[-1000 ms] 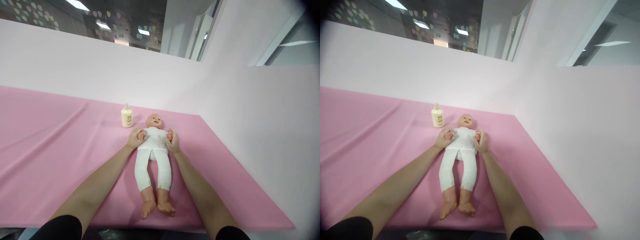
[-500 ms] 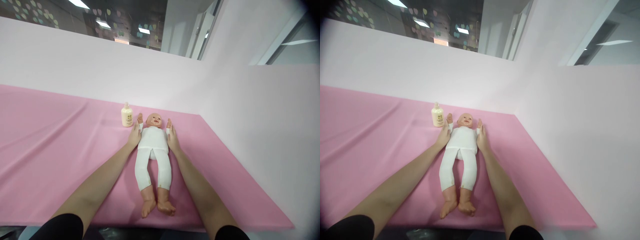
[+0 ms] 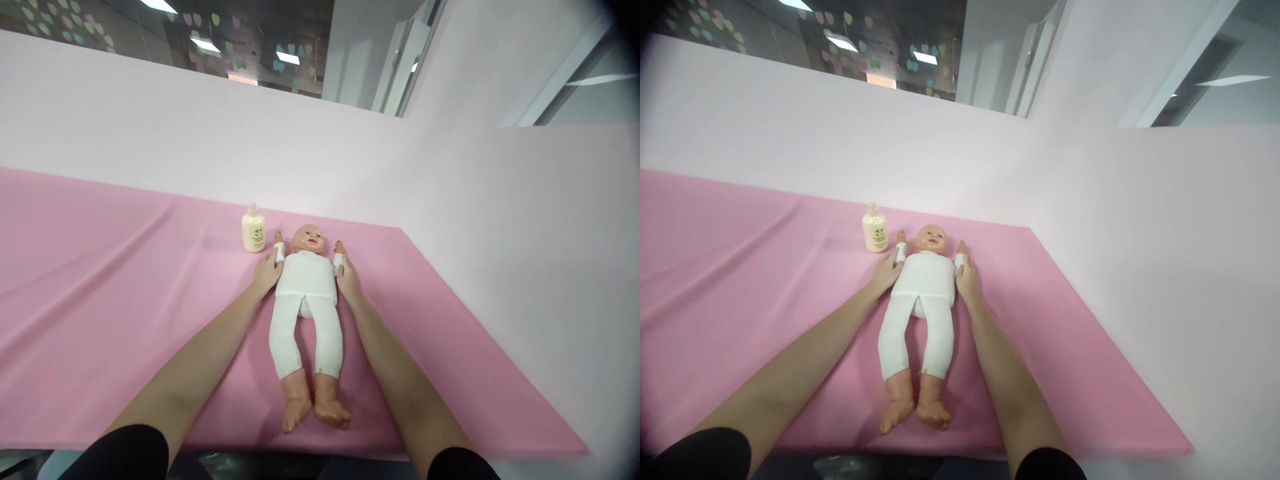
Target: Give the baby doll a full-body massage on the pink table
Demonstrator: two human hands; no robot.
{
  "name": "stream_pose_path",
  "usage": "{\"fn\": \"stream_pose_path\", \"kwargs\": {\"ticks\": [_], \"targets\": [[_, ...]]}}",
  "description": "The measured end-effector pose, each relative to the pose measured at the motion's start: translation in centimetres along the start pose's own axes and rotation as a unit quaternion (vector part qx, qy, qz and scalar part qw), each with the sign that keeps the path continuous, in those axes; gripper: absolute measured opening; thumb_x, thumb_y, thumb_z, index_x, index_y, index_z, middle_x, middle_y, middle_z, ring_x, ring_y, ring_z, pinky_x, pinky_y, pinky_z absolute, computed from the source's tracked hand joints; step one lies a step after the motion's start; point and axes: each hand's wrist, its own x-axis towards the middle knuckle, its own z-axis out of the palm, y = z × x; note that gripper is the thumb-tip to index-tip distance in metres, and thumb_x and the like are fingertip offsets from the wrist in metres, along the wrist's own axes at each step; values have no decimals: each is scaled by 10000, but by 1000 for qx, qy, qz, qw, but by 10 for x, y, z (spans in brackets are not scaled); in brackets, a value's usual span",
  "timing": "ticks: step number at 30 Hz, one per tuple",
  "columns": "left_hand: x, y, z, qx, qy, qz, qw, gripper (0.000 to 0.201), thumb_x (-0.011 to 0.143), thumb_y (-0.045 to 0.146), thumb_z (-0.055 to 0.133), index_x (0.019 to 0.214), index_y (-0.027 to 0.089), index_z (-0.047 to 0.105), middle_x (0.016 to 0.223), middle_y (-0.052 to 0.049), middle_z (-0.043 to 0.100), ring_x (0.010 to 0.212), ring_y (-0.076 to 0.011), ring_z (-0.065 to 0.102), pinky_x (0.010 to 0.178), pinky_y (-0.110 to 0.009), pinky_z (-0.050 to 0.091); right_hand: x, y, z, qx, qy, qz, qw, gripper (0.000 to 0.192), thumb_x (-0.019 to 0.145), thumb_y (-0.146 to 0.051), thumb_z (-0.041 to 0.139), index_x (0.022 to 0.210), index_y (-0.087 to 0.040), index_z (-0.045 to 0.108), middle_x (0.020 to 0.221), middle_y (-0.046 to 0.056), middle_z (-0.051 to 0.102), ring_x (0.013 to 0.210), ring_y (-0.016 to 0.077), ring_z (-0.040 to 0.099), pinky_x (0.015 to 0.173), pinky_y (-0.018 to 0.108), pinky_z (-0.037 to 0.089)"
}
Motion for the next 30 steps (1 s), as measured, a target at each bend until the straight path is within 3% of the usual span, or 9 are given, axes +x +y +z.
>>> {"fn": "stream_pose_path", "kwargs": {"ticks": [7, 13, 25, 30], "targets": [[1, 1, -1, 35, -15, -12, 999, 574, 896, 322, 375, 1446, 158, 347, 1267, -150, 578, 1165, -310, 534, 967, -431, 405, -1, -4, -1, -44, 38, 21, 998, 431, 875, -245, 333, 1258, -164, 514, 1123, 139, 581, 1090, 267, 539, 965, 454, 438], [0, 1, -1, 34, -9, -8, 999, 563, 897, 328, 378, 1437, 171, 359, 1245, -143, 592, 1138, -302, 554, 947, -425, 417, -2, -8, -4, -21, 56, 32, 998, 382, 863, -253, 378, 1202, -123, 498, 1186, 160, 557, 1136, 258, 511, 981, 432, 427], [3, 0, 0, 57, -13, -21, 998, 581, 883, 335, 399, 1439, 164, 371, 1295, -155, 566, 1200, -319, 518, 990, -442, 391, -2, -3, -1, -90, 25, 42, 995, 451, 870, -319, 397, 1251, -119, 529, 1145, 175, 586, 1118, 285, 527, 978, 454, 418], [4, -3, 2, 45, -2, -16, 999, 581, 874, 329, 412, 1432, 169, 383, 1287, -150, 574, 1199, -324, 517, 998, -463, 383, -1, 1, 0, -57, 10, 52, 997, 453, 853, -323, 421, 1264, -155, 513, 1178, 149, 593, 1133, 279, 538, 994, 460, 416]]}}
